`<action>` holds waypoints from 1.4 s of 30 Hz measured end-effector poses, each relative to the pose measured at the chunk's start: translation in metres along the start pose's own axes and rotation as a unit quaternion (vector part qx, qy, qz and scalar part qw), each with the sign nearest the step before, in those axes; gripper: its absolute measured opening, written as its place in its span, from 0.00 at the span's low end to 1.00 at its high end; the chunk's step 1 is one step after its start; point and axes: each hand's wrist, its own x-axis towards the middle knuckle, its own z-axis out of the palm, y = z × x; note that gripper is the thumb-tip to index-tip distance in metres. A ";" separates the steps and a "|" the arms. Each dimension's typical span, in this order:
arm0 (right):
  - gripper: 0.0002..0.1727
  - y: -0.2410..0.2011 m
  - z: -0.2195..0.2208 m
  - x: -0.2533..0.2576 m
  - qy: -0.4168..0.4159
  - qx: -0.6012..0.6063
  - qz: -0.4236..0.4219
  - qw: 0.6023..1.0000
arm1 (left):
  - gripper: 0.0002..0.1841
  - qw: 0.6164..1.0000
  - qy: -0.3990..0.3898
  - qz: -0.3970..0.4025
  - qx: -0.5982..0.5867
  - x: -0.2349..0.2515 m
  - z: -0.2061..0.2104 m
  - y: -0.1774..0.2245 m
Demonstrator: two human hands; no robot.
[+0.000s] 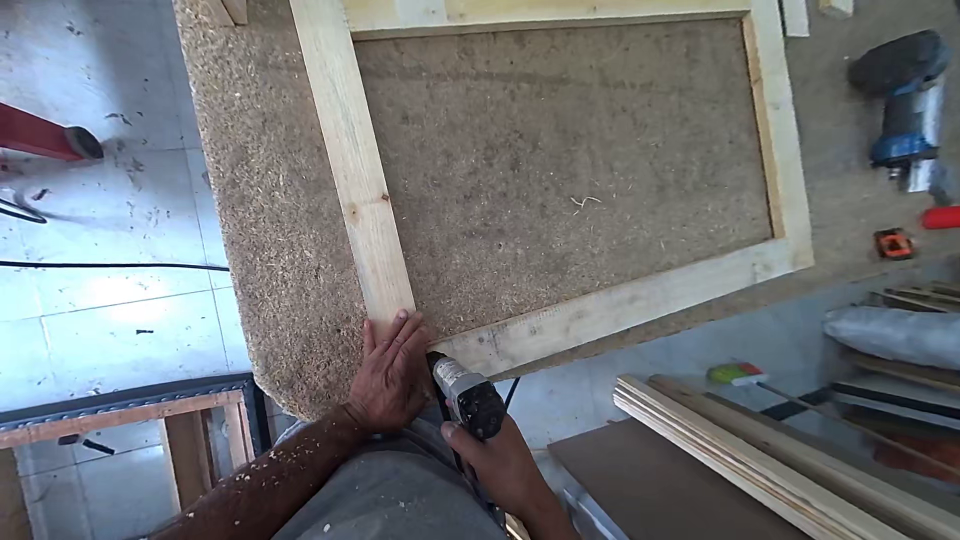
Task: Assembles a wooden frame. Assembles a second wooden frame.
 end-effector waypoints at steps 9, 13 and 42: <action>0.27 -0.005 0.007 0.001 0.018 -0.056 -0.011 0.998 | 0.26 0.998 0.049 -0.015 -0.035 0.001 0.004 -0.003; 0.26 -0.005 0.005 0.000 0.006 -0.062 -0.001 0.998 | 0.25 0.998 0.042 -0.018 -0.035 0.000 0.004 -0.002; 0.32 0.022 0.013 -0.030 0.046 -0.142 0.021 0.989 | 0.29 0.998 0.030 -0.014 -0.044 0.001 0.004 -0.004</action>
